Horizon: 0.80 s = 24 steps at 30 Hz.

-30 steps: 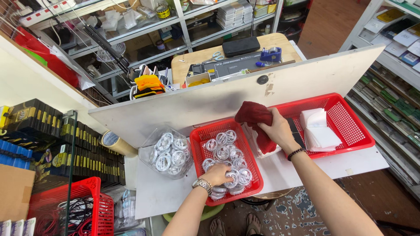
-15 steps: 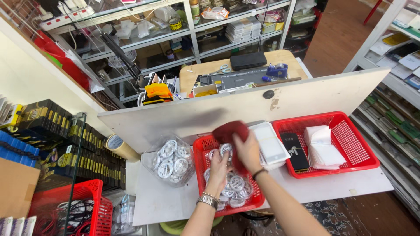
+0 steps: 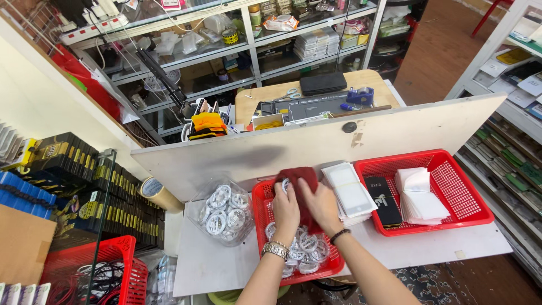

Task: The person wipes small round packaged items one at a time with a red cloth, moving each item between red baskets on the counter. They occasionally rearrange the items in a clear container and continue wiping items from the basket.

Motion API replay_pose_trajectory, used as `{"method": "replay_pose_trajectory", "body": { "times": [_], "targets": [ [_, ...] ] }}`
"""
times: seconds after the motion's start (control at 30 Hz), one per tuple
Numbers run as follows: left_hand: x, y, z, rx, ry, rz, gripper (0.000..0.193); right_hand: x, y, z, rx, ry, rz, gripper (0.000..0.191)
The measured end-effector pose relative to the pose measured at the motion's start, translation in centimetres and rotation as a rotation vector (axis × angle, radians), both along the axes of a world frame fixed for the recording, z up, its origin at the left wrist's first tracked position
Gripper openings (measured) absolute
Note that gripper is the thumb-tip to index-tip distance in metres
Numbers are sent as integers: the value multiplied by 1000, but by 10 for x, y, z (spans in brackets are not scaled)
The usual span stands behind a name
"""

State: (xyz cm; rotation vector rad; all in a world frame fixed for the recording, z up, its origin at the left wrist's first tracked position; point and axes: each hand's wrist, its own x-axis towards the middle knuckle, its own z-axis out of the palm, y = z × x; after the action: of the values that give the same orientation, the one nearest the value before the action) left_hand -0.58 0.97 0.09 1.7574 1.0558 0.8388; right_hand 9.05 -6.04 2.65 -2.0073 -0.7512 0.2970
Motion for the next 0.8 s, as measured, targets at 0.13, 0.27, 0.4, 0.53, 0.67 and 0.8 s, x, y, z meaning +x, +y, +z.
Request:
{"method": "replay_pose_trajectory", "body": {
  "times": [0.13, 0.27, 0.4, 0.53, 0.67, 0.8],
  "targets": [
    [-6, 7, -1, -94, -173, -121, 37, 48, -36, 22, -351, -188, -131, 62],
    [-16, 12, -9, -115, -235, -218, 37, 61, -55, 20, -371, -618, -172, 68],
    [-20, 14, -11, -24, -95, -246, 39, 51, -33, -1, -132, -649, -16, 71],
    [-33, 21, -2, -41, -28, -172, 44, 40, 12, -13, 3, 186, 451, 46],
    [-64, 40, 11, -145, -32, 101, 48, 21, 44, -12, 274, 639, 383, 34],
    [-91, 64, 13, -181, -149, 204, 46, -30, 75, -21, 57, 651, 609, 27]
  ]
}}
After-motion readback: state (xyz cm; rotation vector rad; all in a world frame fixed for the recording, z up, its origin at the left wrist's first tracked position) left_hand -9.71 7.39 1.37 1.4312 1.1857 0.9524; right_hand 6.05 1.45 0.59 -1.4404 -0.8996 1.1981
